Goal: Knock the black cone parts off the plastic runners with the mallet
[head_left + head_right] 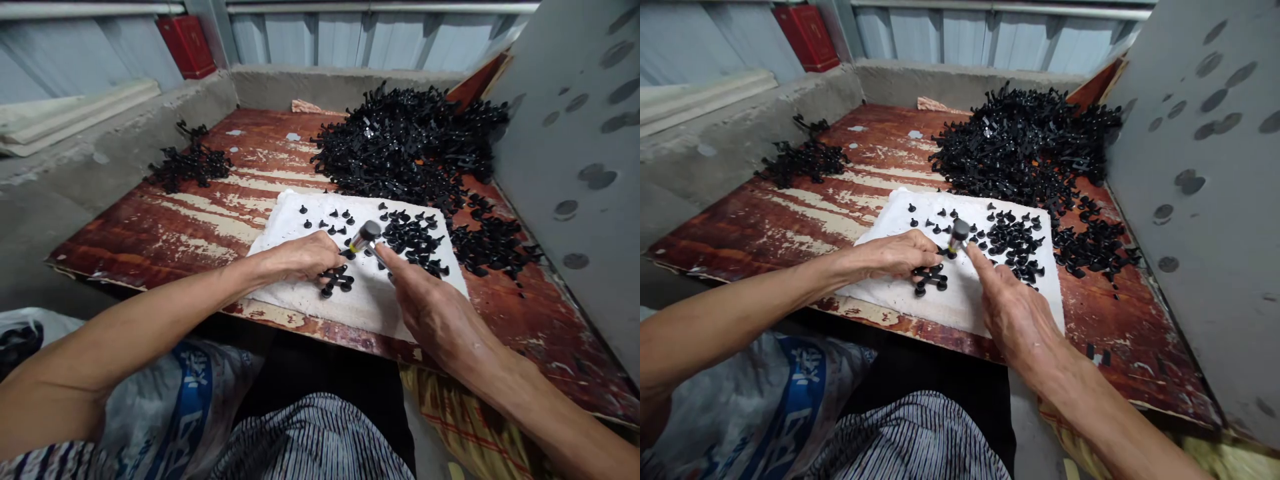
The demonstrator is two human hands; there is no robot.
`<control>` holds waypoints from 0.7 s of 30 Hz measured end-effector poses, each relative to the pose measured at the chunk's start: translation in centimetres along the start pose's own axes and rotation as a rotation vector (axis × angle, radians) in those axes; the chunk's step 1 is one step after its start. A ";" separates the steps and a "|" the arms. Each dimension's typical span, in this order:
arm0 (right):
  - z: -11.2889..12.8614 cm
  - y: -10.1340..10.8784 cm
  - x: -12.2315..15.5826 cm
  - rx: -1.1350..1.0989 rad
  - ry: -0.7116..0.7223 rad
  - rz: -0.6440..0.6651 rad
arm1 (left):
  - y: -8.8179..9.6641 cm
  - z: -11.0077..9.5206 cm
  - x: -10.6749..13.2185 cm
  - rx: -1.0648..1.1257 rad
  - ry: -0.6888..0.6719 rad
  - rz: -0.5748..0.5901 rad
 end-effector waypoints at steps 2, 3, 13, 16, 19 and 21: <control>-0.4 -0.7 0.3 -0.004 -0.023 0.051 | 0.0 -0.1 0.1 -0.026 0.017 -0.011; -0.5 -0.6 0.3 -0.013 -0.037 0.021 | 0.0 -0.1 0.1 -0.035 0.026 -0.017; -2.2 -0.5 0.9 -0.272 -0.332 -0.033 | 0.6 1.0 1.9 0.087 -0.159 0.047; -2.9 -1.0 1.4 -0.367 -0.440 -0.017 | 1.3 0.7 2.4 0.182 -0.174 0.065; -3.0 -1.4 1.7 -0.399 -0.467 0.004 | 1.8 0.6 2.2 0.259 -0.139 0.051; -3.2 -1.5 1.8 -0.404 -0.481 0.002 | 1.9 0.6 1.9 0.317 -0.111 0.032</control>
Point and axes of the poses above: each hand's wrist, its own x-axis away from the middle knuckle, its own y-axis out of the back of the hand, z = x × y, the point moved 8 cm from there along -x, towards the middle knuckle, and after that the axes turned 8 degrees about -z, right-handed, at the moved point
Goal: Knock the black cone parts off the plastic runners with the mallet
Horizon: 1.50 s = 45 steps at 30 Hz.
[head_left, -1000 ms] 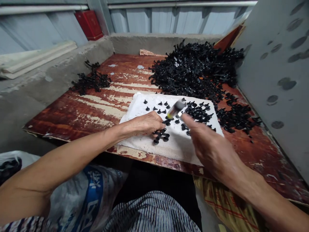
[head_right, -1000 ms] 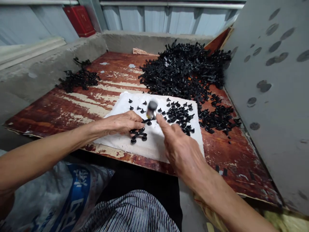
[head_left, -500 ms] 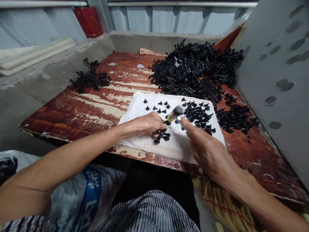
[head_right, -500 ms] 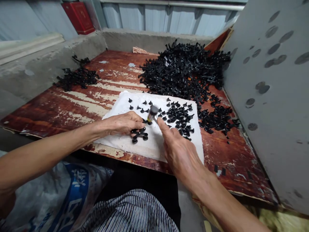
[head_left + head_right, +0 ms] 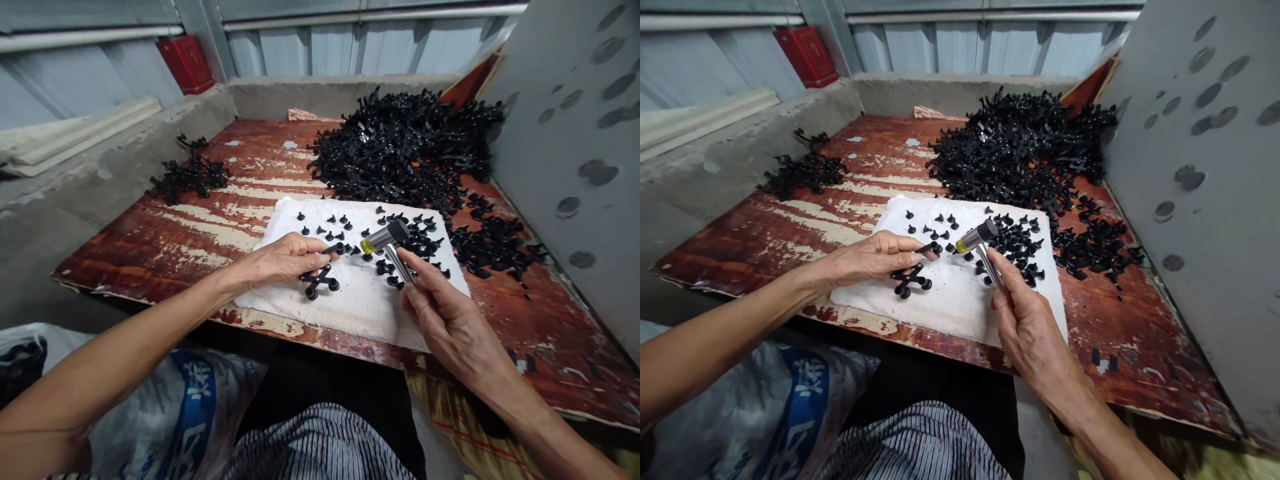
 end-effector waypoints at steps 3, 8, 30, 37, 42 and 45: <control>-0.1 0.2 -0.1 0.010 0.014 -0.029 | 0.1 0.3 -0.5 0.084 0.016 -0.018; -0.1 0.4 -0.1 0.063 0.066 -0.044 | 0.0 0.6 -1.1 0.137 0.037 -0.011; 0.3 -1.9 0.7 -0.288 -0.211 0.153 | -6.0 -1.2 1.7 -0.393 -0.192 0.249; -0.9 -2.3 1.2 -0.334 -0.308 0.149 | -2.1 -0.8 1.3 -0.346 -0.168 0.088; -0.8 -2.4 1.4 -0.324 -0.327 0.165 | -0.6 0.0 0.8 -0.375 -0.181 0.056; -0.8 -2.5 1.4 -0.324 -0.330 0.165 | -0.7 0.4 0.7 -0.366 -0.185 0.054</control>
Point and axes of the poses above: each hand's wrist, its own x-axis away from the middle knuckle, its own y-axis out of the back of the hand, z = x × y, the point moved 8 cm from there along -x, towards the middle knuckle, and after that the axes turned 8 degrees about -z, right-handed, at the moved point
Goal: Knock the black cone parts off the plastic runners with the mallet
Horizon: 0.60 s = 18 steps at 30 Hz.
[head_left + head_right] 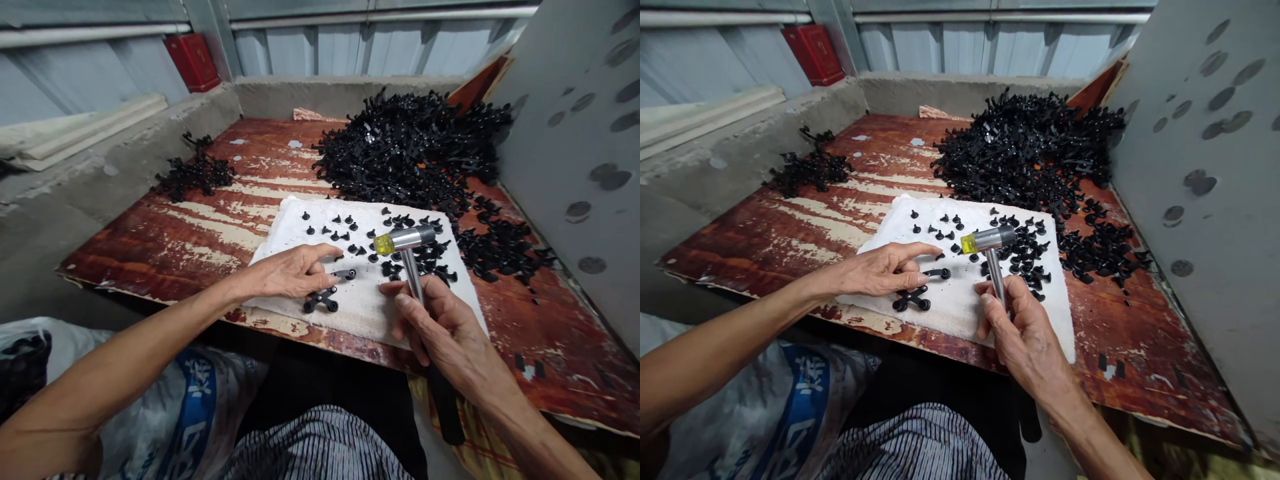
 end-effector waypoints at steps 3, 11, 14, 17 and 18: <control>-0.1 0.0 0.0 -0.006 -0.008 0.000 | -0.2 0.0 -0.3 0.023 -0.001 0.011; -0.3 0.1 -0.1 -0.022 -0.031 0.003 | -0.5 0.1 -1.8 0.090 0.013 0.065; -0.5 0.1 -0.2 -0.035 -0.039 0.006 | -0.7 -0.2 -2.2 0.073 0.001 0.067; -0.6 0.1 -0.3 -0.068 -0.038 0.015 | -0.8 -0.5 -2.3 0.052 0.008 0.070; -0.6 0.1 -0.3 -0.078 -0.035 0.016 | -0.8 -0.6 -2.3 0.050 0.012 0.065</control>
Point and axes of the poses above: each hand's wrist, its own x-axis away from the middle knuckle, its own y-axis out of the back of the hand, z = x × y, the point moved 8 cm from there along -x, towards the middle knuckle, and after that the axes turned 8 degrees about -z, right-handed, at the moved point
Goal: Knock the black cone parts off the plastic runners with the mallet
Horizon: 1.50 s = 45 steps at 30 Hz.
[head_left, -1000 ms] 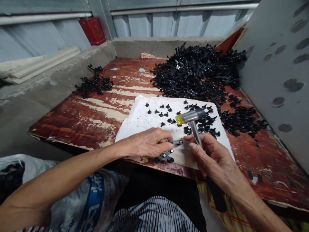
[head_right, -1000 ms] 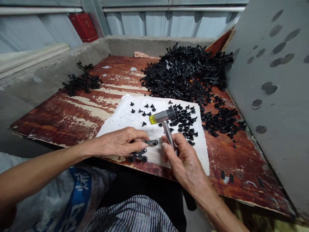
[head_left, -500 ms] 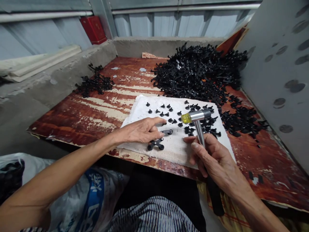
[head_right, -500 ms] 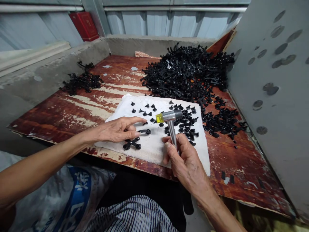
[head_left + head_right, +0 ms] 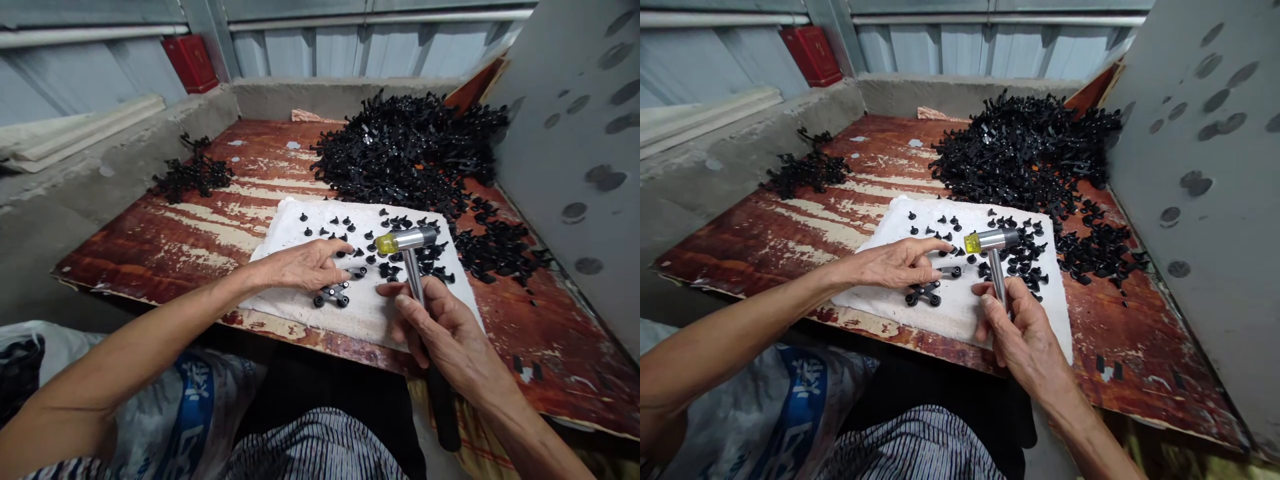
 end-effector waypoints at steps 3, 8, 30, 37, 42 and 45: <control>0.0 0.2 0.0 -0.025 0.021 -0.009 | -0.6 -0.7 0.3 -0.001 -0.004 -0.003; 0.1 0.2 -0.1 -0.060 0.049 0.018 | -3.6 -3.0 0.8 0.010 -0.069 0.090; 0.1 0.7 -0.3 -0.223 0.081 -0.022 | -2.1 -3.1 1.6 0.076 -0.017 -0.269; 0.2 0.6 -0.2 -0.170 0.080 0.028 | -3.4 -2.7 0.0 0.216 0.072 -0.193; 0.0 0.8 -0.1 -0.195 0.070 -0.009 | -1.3 -1.2 1.2 0.304 0.197 -0.250; -0.2 0.8 -0.1 -0.193 0.063 -0.002 | 0.3 -0.1 1.6 0.310 0.254 -0.268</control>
Point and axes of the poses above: each hand's wrist, its own x-axis away from the middle knuckle, its own y-axis out of the back of the hand, z = x × y, the point moved 8 cm from there along -x, towards the middle knuckle, and after that the axes turned 8 degrees about -z, right-handed, at the moved point
